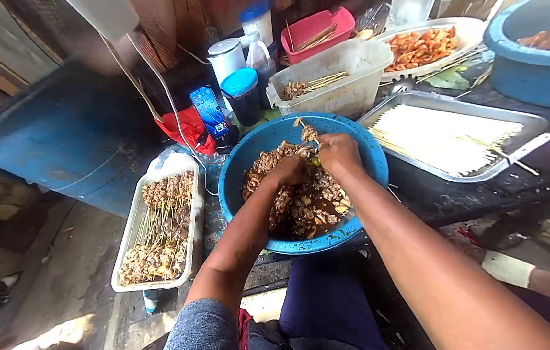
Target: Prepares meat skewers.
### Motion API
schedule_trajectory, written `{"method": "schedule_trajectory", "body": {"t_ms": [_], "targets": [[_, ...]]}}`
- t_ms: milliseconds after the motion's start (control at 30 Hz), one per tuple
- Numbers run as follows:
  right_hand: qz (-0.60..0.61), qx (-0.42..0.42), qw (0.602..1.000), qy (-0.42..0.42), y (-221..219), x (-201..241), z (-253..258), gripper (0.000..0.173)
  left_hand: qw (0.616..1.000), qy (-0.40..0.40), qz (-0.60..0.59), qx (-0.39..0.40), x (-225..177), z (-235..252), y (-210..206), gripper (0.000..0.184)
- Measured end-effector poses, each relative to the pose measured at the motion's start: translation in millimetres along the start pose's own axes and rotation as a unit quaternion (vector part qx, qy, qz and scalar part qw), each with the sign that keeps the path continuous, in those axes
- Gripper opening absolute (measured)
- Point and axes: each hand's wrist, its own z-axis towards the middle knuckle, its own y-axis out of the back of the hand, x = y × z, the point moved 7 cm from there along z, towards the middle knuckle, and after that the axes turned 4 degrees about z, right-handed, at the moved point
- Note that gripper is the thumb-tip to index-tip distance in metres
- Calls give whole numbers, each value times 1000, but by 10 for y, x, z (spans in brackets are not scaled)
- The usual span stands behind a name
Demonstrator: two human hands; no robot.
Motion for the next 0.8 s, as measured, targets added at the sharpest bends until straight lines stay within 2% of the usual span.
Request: {"method": "schedule_trajectory", "body": {"t_ms": [33, 67, 100, 167, 233, 300, 367, 433, 467, 500, 567, 633, 800], "targets": [[3, -3, 1000, 3, 15, -1, -5, 34, 992, 21, -120, -31, 65, -81, 104, 20], [2, 1, 1000, 6, 21, 0, -11, 34, 966, 35, -247, -70, 149, -127, 174, 22], [-2, 11, 1000, 10, 11, 3, -16, 33, 928, 44, -355, -104, 241, -158, 232, 28], [-13, 33, 999, 18, -38, 20, -10, 32, 851, 54, -497, -163, 439, -178, 322, 34], [-34, 49, 998, 31, -87, 40, -12, 31, 780, 70, -584, -214, 602, -181, 358, 29], [-48, 59, 996, 43, -115, 33, -18, 32, 725, 90, -637, -246, 674, -184, 367, 19], [-53, 64, 995, 47, -124, 19, -21, 32, 683, 102, -674, -263, 731, -172, 373, 16], [-58, 70, 995, 44, -122, 16, -33, 32, 658, 104, -691, -282, 771, -173, 394, 16], [-61, 73, 995, 42, -119, 18, -42, 32, 661, 105, -682, -295, 786, -179, 411, 18], [-63, 74, 994, 42, -120, 20, -46, 32, 681, 106, -655, -310, 807, -185, 432, 20], [-65, 75, 993, 63, -150, 18, -33, 32, 746, 118, -559, -344, 843, -214, 484, 24], [-69, 86, 990, 83, -189, 14, -21, 32, 788, 123, -482, -361, 818, -228, 520, 26], [-75, 96, 989, 87, -207, 11, -28, 33, 826, 114, -409, -370, 749, -247, 570, 29]]}}
